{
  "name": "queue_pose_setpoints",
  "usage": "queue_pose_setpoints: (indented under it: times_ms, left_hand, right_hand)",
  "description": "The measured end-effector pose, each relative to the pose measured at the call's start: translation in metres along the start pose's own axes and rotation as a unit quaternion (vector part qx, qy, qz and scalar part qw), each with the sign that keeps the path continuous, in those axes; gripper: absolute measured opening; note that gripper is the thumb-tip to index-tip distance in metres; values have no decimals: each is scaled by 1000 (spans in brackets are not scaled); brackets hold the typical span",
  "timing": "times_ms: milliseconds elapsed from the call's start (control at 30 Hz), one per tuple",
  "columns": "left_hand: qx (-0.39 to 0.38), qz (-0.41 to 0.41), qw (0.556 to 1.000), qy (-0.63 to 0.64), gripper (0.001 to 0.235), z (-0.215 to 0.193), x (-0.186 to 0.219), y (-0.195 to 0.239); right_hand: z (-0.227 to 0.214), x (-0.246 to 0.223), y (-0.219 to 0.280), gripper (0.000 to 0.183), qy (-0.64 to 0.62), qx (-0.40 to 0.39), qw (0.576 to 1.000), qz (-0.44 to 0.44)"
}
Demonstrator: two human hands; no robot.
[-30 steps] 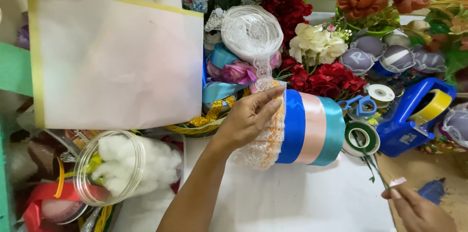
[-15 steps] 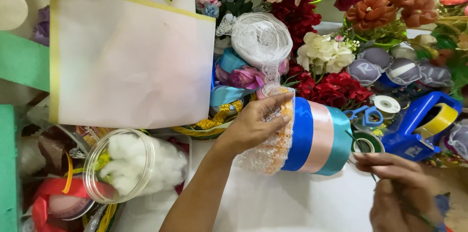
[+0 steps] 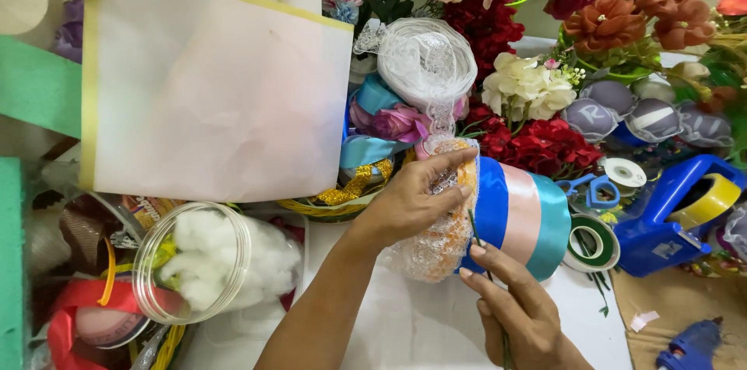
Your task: Decorating a cylindrical container with lace and ribbons using a hot glue gun and shears
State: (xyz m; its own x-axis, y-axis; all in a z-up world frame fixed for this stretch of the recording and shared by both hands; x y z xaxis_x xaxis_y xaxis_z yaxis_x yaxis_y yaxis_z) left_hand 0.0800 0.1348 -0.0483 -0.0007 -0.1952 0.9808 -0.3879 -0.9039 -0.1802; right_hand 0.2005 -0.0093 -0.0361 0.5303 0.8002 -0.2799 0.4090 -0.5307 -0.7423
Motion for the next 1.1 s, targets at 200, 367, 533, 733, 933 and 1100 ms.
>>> queue_pose_setpoints:
  times_ms: [200,367,533,733,933,1100]
  left_hand:
    - [-29,15,999,17,66,1,2,1]
    - [-106,15,994,30,70,6,7,6]
    - [-94,7,995,33,71,6,7,5]
    - [-90,7,995,32,71,7,2,3]
    - [-80,-26,996,25,73,5,2,3]
    - [-80,-8,996,28,73,5,-5,1]
  right_hand:
    - [8,-2,0,32,-6,-8,999,-52]
    - [4,-7,-6,32,-5,3,997,-74]
    - [-12,-3,-13,34,-39,29,999,1]
    - [-30,5,-13,32,-32,74,994,73]
    - [6,-3,-11,34,17,14,998,-53]
    - [4,-3,-18,34,15,32,998,-46]
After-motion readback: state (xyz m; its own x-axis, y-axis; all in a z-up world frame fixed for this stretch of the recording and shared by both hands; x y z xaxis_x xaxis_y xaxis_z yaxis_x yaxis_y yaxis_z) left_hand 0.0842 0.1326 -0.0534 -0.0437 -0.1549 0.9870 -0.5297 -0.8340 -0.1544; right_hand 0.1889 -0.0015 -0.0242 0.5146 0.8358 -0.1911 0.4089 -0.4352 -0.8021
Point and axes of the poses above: each hand's wrist, its own y-axis away from the middle knuckle, its own z-axis out of the palm, x = y × z, the point moved 10 cm from there along -y, towards the middle knuckle, and after that the axes turned 2 degrees about x, right-handed, at the moved point
